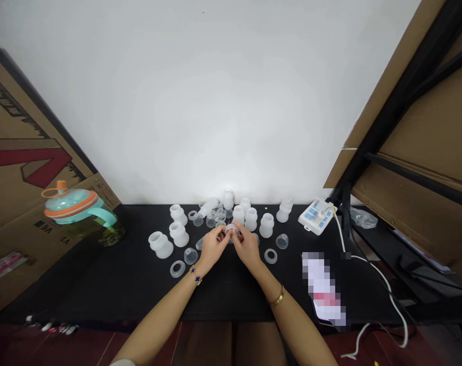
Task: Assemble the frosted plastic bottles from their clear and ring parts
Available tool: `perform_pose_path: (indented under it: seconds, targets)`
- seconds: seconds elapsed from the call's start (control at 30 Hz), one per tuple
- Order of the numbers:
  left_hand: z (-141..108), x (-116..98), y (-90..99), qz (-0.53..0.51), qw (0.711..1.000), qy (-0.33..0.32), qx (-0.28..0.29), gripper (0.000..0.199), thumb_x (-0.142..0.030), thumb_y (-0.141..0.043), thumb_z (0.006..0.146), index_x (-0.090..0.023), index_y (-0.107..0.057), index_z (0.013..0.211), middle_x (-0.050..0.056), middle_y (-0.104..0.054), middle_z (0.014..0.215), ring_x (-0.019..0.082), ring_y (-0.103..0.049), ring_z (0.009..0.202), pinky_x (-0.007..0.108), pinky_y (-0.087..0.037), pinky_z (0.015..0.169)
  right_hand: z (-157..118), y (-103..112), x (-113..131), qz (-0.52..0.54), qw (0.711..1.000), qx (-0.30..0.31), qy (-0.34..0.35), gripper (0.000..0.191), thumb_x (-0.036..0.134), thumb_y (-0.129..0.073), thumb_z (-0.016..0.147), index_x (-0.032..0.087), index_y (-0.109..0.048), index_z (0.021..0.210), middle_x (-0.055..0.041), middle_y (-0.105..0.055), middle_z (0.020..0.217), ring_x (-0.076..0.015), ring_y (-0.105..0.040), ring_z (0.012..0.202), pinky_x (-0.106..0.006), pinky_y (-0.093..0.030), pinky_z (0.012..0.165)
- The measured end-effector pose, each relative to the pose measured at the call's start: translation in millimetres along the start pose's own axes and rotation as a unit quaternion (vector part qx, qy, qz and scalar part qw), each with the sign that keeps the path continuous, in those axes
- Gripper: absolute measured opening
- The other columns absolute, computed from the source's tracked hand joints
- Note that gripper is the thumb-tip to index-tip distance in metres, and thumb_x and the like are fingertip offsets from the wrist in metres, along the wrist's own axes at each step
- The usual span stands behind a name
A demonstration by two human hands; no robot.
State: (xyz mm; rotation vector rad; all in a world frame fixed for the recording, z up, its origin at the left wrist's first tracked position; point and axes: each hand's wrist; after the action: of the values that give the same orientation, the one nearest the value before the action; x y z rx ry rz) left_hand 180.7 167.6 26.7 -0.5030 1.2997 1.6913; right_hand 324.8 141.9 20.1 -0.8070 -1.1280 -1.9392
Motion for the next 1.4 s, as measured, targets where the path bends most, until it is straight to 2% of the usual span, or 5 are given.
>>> perform_pose_path:
  seconds: [1.13, 1.4]
  targets:
    - [-2.6, 2.0, -2.8, -0.012, 1.0, 0.008, 0.002, 0.029, -0.045, -0.053, 0.094, -0.021, -0.058, 0.077, -0.004, -0.056, 0.062, 0.013, -0.053, 0.058, 0.024, -0.033, 0.059, 0.5, 1.8, 1.5, -0.032, 0.999, -0.001, 0.002, 0.039, 0.04, -0.051, 0.093, 0.018, -0.073, 0.116, 0.0021, -0.06, 0.056, -0.0139, -0.051, 0.047, -0.024, -0.039, 0.05]
    - [-2.0, 1.2, -2.7, -0.029, 0.999, -0.015, 0.001, 0.028, -0.043, -0.051, 0.095, -0.02, -0.062, 0.084, -0.004, -0.058, 0.064, 0.012, -0.054, 0.057, 0.023, -0.035, 0.059, -0.6, 2.3, 3.2, -0.014, 1.0, -0.008, 0.0, 0.04, 0.041, -0.052, 0.094, 0.017, -0.072, 0.119, -0.0003, -0.066, 0.066, -0.0142, -0.055, 0.052, -0.023, -0.042, 0.053]
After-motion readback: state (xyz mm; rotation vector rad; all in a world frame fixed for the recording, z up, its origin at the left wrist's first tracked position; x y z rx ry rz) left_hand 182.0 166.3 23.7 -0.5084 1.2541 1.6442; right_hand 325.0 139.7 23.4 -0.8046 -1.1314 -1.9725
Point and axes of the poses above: each hand's wrist, its own z-axis towards the middle knuckle, its own y-axis out of the back of the hand, x = y × z
